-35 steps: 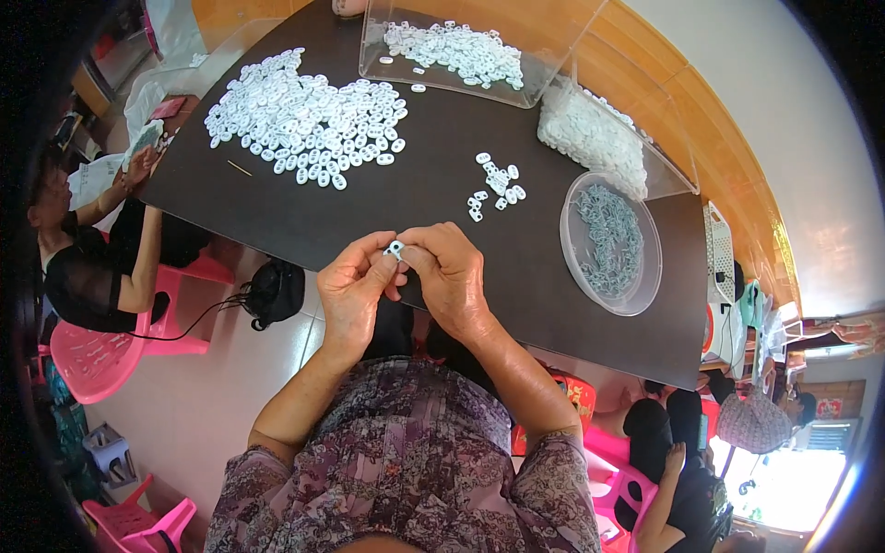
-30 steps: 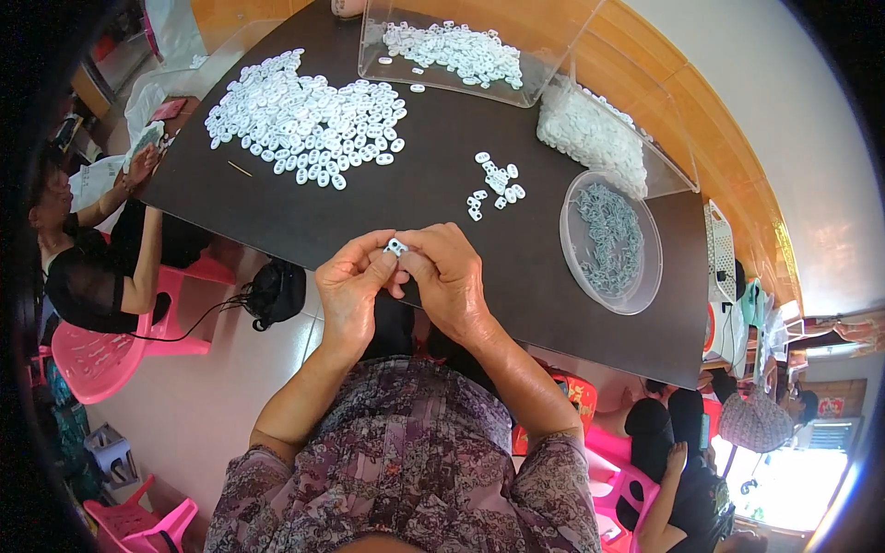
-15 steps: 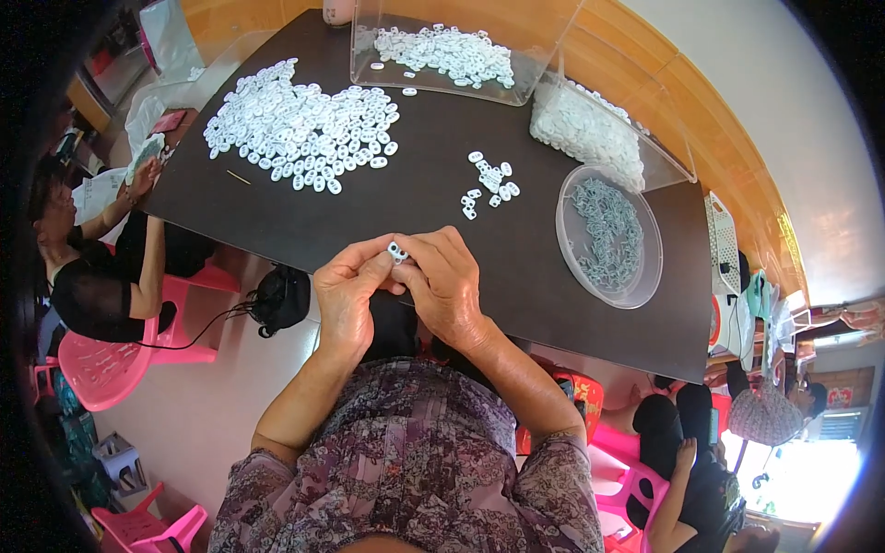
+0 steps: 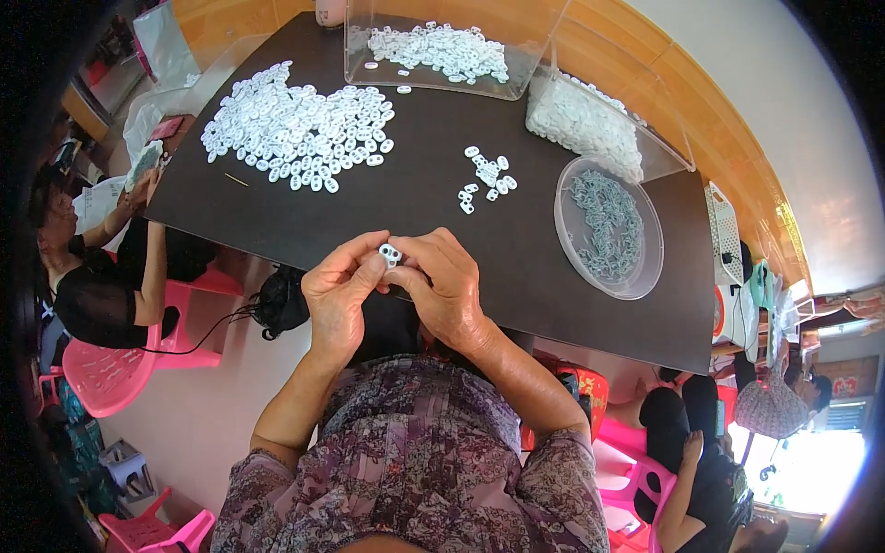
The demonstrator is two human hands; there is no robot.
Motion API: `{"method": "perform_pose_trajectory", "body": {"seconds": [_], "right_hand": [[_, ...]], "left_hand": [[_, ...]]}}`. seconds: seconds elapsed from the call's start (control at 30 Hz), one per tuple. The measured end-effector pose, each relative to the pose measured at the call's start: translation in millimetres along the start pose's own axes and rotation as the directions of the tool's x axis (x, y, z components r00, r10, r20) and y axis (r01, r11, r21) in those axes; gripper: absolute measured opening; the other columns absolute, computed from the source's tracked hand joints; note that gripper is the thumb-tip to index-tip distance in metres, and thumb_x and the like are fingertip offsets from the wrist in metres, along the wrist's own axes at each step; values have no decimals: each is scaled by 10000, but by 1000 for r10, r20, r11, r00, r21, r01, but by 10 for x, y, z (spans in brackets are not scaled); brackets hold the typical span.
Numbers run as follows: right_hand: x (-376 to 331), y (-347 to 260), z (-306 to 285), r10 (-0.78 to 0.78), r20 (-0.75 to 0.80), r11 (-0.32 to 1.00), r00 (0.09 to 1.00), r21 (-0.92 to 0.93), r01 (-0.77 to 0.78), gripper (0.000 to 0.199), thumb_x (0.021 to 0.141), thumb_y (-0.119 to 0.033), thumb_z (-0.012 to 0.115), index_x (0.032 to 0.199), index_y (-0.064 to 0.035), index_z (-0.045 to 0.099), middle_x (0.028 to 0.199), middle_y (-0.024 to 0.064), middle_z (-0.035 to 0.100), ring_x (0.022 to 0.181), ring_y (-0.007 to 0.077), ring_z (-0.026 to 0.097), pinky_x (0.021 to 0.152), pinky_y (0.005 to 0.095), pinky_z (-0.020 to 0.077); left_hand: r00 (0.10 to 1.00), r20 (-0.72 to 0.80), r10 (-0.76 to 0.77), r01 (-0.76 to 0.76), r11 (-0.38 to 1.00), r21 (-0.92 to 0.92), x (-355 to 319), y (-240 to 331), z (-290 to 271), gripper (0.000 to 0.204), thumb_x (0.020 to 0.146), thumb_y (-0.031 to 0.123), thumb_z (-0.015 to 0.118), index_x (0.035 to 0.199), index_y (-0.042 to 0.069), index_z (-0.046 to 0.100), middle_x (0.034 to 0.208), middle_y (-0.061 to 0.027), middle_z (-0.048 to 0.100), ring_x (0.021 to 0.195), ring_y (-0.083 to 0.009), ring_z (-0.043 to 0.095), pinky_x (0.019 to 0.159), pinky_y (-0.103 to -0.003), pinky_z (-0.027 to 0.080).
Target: Manually inserting small grey inserts into white plastic housing components at a shared workbench.
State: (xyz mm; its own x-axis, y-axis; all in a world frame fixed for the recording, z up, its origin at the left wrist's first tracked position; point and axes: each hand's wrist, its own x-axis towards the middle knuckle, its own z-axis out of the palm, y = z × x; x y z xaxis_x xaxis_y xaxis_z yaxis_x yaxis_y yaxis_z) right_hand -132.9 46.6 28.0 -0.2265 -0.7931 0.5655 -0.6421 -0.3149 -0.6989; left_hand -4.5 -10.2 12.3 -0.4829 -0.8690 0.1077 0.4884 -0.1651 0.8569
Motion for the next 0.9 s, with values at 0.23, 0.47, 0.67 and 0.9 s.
{"method": "perform_pose_trajectory", "body": {"seconds": [0.23,0.47,0.67,0.9], "right_hand": [[-20,-70,40,-5,-53,999,999,33,6,305,671,28,694,972,11,649,780,81,634,667,195,547,595,294,455],[-37,-80,89,-55,-95,998,994,32,58,325,690,65,681,1011,20,651,749,61,608,666,140,537,587,249,438],[-49,-77,127,-44,-84,998,995,40,48,321,690,50,686,1007,17,641,770,76,620,666,172,536,590,274,448],[-95,-132,144,22,-71,998,997,52,-18,347,701,-7,718,1033,0,617,773,78,613,683,200,539,590,294,450]], "left_hand": [[992,13,129,-129,991,17,-32,-66,-13,228,893,63,597,1096,-39,620,879,-22,595,759,-71,533,682,-200,458],[989,-49,141,-144,988,-49,-58,-121,18,219,885,109,619,1050,-33,632,909,-24,617,811,-71,531,756,-218,442],[987,-73,146,-152,985,-82,-76,-155,10,196,892,118,613,1023,-25,633,909,-22,624,806,-70,541,754,-210,442],[981,-91,173,-177,983,-43,-106,-96,8,186,895,82,604,1039,-32,622,929,-42,621,809,-77,558,735,-211,466]]}}
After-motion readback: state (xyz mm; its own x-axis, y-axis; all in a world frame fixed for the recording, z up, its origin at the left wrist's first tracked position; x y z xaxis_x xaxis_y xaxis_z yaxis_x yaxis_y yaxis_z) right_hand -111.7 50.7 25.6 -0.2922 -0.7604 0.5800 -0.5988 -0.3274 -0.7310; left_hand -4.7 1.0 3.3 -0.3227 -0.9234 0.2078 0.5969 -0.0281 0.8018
